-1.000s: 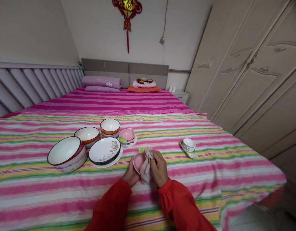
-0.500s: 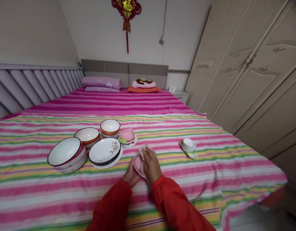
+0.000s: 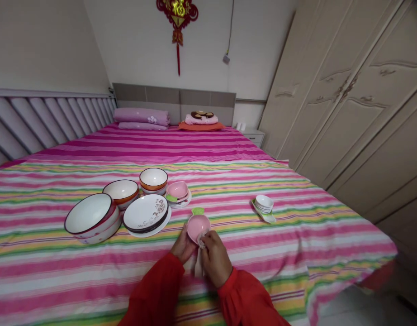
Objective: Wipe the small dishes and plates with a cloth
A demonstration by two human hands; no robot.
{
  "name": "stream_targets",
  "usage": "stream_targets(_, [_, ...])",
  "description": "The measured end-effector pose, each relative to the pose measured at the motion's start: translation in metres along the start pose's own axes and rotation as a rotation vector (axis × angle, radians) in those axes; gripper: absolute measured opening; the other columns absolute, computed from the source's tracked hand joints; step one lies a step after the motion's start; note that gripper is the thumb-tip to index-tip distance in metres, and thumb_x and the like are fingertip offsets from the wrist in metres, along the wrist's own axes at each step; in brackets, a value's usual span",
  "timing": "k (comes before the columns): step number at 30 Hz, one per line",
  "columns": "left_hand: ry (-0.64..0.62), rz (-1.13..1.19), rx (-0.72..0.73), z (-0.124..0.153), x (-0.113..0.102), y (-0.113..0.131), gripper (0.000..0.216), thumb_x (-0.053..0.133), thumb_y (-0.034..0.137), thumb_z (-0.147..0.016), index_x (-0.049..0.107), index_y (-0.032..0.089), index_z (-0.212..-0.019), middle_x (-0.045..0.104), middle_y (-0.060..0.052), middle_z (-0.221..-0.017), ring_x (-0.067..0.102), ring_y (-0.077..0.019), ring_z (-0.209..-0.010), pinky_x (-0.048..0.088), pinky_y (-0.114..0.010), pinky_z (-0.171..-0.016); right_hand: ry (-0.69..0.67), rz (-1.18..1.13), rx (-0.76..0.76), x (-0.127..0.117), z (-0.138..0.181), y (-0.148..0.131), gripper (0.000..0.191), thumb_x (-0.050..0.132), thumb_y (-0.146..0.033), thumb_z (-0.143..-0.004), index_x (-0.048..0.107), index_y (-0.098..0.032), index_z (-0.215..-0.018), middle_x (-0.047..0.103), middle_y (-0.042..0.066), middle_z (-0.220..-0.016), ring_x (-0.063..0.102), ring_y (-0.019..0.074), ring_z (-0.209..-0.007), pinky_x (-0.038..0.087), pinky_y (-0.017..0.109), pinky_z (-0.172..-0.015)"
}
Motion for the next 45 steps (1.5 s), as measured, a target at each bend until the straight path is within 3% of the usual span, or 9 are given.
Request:
stream_targets(8, [0.022, -0.024, -0.113, 0.003, -0.001, -0.007, 0.050, 0.052, 0.051, -0.079, 0.058, 0.014, -0.112, 0.065, -0.013, -0.108, 0.054, -0.0262, -0.112, 0.039, -0.038, -0.099, 0.203, -0.190, -0.082, -0.006, -0.033, -0.008, 0.043, 0.039, -0.004, -0.075, 0.059, -0.016, -0.111, 0.051, 0.011, -0.112, 0.048, 0.0197, -0.108, 0.041, 0.034, -0.093])
stream_targets(14, [0.150, 0.029, -0.079, 0.001, -0.015, -0.002, 0.032, 0.042, 0.035, -0.088, 0.064, 0.014, -0.082, 0.066, -0.003, -0.073, 0.063, -0.0213, -0.093, 0.047, -0.033, -0.088, 0.050, -0.270, -0.135, 0.020, -0.029, -0.012, 0.047, 0.042, -0.001, -0.064, 0.063, -0.019, -0.102, 0.052, 0.008, -0.109, 0.050, 0.0191, -0.108, 0.041, 0.033, -0.093])
stream_targets(18, [0.122, 0.033, -0.103, 0.004, -0.007, -0.003, 0.038, 0.046, 0.046, -0.085, 0.062, 0.014, -0.072, 0.065, -0.004, -0.066, 0.064, -0.0230, -0.088, 0.048, -0.035, -0.086, -0.086, -0.243, -0.138, 0.017, -0.015, -0.013, 0.042, 0.041, 0.000, -0.057, 0.065, -0.020, -0.086, 0.056, 0.006, -0.103, 0.053, 0.0183, -0.100, 0.043, 0.031, -0.087])
stream_targets(21, [0.106, -0.011, -0.116, 0.005, -0.003, -0.005, 0.044, 0.049, 0.054, -0.080, 0.063, 0.012, -0.077, 0.068, -0.010, -0.076, 0.063, -0.0255, -0.092, 0.048, -0.037, -0.087, -0.147, -0.163, -0.167, 0.007, -0.007, -0.008, 0.037, 0.043, -0.001, -0.056, 0.064, -0.021, -0.077, 0.058, 0.004, -0.095, 0.053, 0.0186, -0.094, 0.043, 0.031, -0.083])
stream_targets(25, [0.075, 0.005, -0.044, 0.004, -0.003, -0.001, 0.051, 0.048, 0.051, -0.081, 0.058, 0.009, -0.107, 0.070, -0.012, -0.091, 0.061, -0.0258, -0.100, 0.044, -0.039, -0.092, -0.138, -0.115, -0.221, -0.006, -0.004, 0.003, 0.030, 0.043, -0.001, -0.056, 0.062, -0.020, -0.069, 0.059, 0.003, -0.088, 0.052, 0.0192, -0.090, 0.042, 0.031, -0.079])
stream_targets(31, [0.052, 0.012, -0.016, 0.004, -0.004, 0.003, 0.057, 0.052, 0.015, -0.077, 0.038, 0.012, -0.133, 0.068, -0.011, -0.102, 0.061, -0.0227, -0.100, 0.037, -0.040, -0.099, 0.280, -0.380, 0.139, -0.038, -0.029, 0.049, 0.020, 0.049, -0.013, -0.063, 0.063, -0.018, -0.075, 0.062, 0.005, -0.086, 0.057, 0.0192, -0.083, 0.045, 0.033, -0.077])
stream_targets(36, [0.090, -0.021, -0.017, 0.002, -0.006, 0.002, 0.057, 0.051, 0.009, -0.073, 0.042, 0.008, -0.130, 0.070, -0.012, -0.095, 0.062, -0.0244, -0.097, 0.036, -0.041, -0.101, 0.204, -0.611, 0.306, -0.018, -0.043, 0.059, 0.022, 0.057, -0.024, -0.065, 0.064, -0.016, -0.085, 0.065, 0.001, -0.077, 0.058, 0.0166, -0.070, 0.047, 0.028, -0.066])
stream_targets(40, [0.097, -0.012, 0.019, 0.000, -0.004, 0.002, 0.051, 0.050, 0.017, -0.079, 0.043, 0.007, -0.129, 0.069, -0.013, -0.101, 0.059, -0.0243, -0.104, 0.031, -0.041, -0.104, 0.276, -0.630, 0.384, -0.001, -0.028, 0.058, 0.021, 0.057, -0.025, -0.066, 0.061, -0.017, -0.085, 0.061, -0.001, -0.071, 0.054, 0.0138, -0.060, 0.044, 0.024, -0.057])
stream_targets(45, [0.105, -0.014, 0.014, 0.002, -0.001, 0.002, 0.051, 0.048, 0.027, -0.083, 0.042, 0.005, -0.129, 0.069, -0.014, -0.099, 0.059, -0.0250, -0.105, 0.031, -0.040, -0.104, 0.375, -0.507, 0.357, 0.005, -0.001, 0.052, 0.019, 0.052, -0.022, -0.066, 0.059, -0.017, -0.083, 0.059, 0.002, -0.079, 0.055, 0.0165, -0.072, 0.046, 0.027, -0.066])
Point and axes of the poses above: each hand's wrist, its own z-axis away from the middle knuckle, its own x-axis out of the palm, y = z × x, the point moved 6 cm from there along -z, towards the middle knuckle
